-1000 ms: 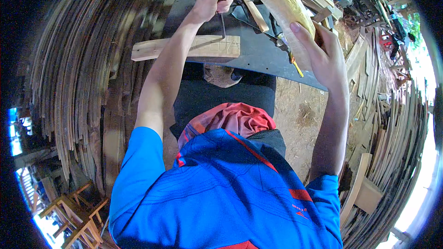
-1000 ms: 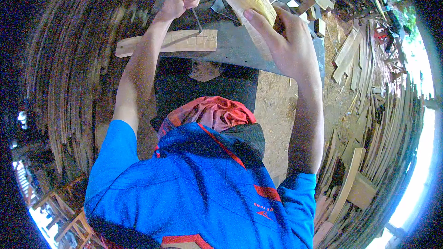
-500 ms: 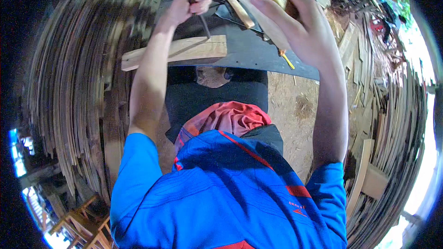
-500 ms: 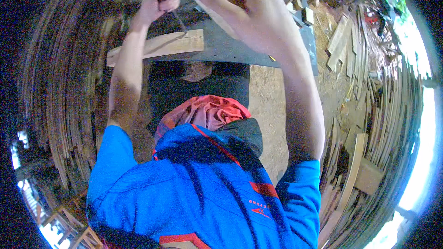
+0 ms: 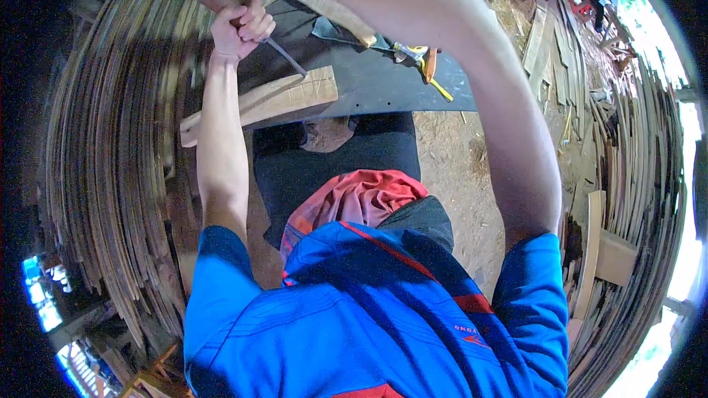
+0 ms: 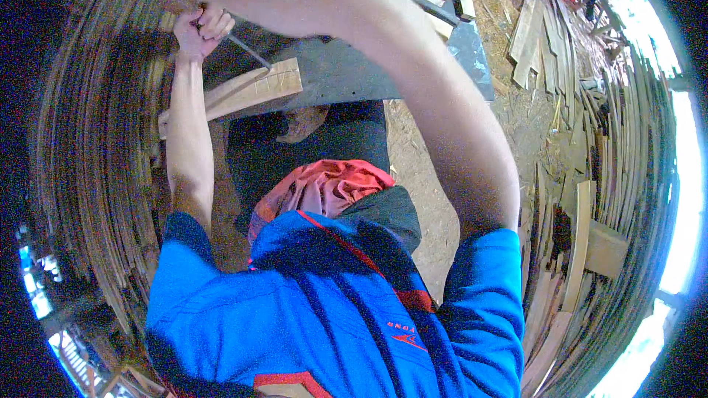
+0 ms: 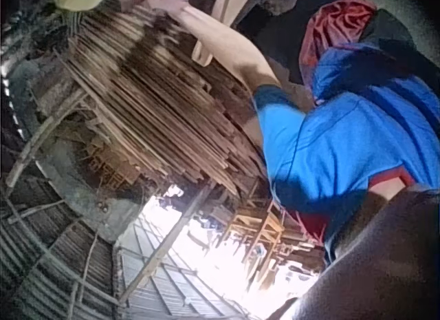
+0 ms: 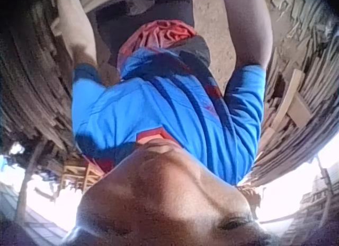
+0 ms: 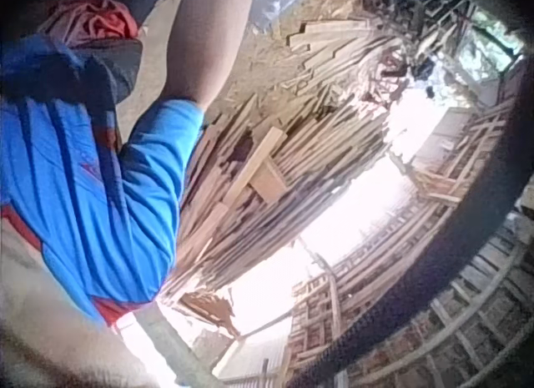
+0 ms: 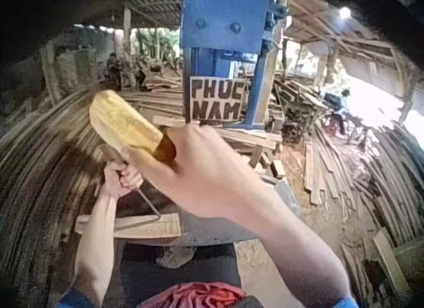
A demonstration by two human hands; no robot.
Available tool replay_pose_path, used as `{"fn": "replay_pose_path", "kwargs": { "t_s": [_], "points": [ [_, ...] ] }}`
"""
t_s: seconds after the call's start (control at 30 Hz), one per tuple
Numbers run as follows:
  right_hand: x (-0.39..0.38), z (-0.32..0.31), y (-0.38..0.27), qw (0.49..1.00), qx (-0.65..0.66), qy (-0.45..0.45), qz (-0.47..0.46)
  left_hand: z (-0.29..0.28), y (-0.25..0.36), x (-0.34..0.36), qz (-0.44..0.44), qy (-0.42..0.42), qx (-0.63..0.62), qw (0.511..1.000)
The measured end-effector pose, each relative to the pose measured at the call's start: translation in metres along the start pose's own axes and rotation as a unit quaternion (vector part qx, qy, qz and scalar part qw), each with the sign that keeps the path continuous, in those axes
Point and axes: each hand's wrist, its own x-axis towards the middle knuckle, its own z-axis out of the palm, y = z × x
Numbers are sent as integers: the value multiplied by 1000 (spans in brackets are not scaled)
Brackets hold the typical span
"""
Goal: Carving letters or patterns into a piece of wood using a chisel and a mallet.
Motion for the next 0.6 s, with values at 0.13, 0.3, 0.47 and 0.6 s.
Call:
{"fn": "replay_pose_path", "kwargs": {
  "t_s": [0.13,0.3,0.47,0.6],
  "points": [
    [-5,9,28,995,-75,55,-41,-5,-18,12,20,-30,-49,998],
    [-6,14,40,999,11,21,38,-5,-18,3,55,-46,-35,997],
    [-1,28,62,997,-7,61,37,-1,-9,2,37,-25,-12,999],
    [2,32,57,998,-4,41,41,-2,-6,-2,29,-19,-5,999]
  ]
}}
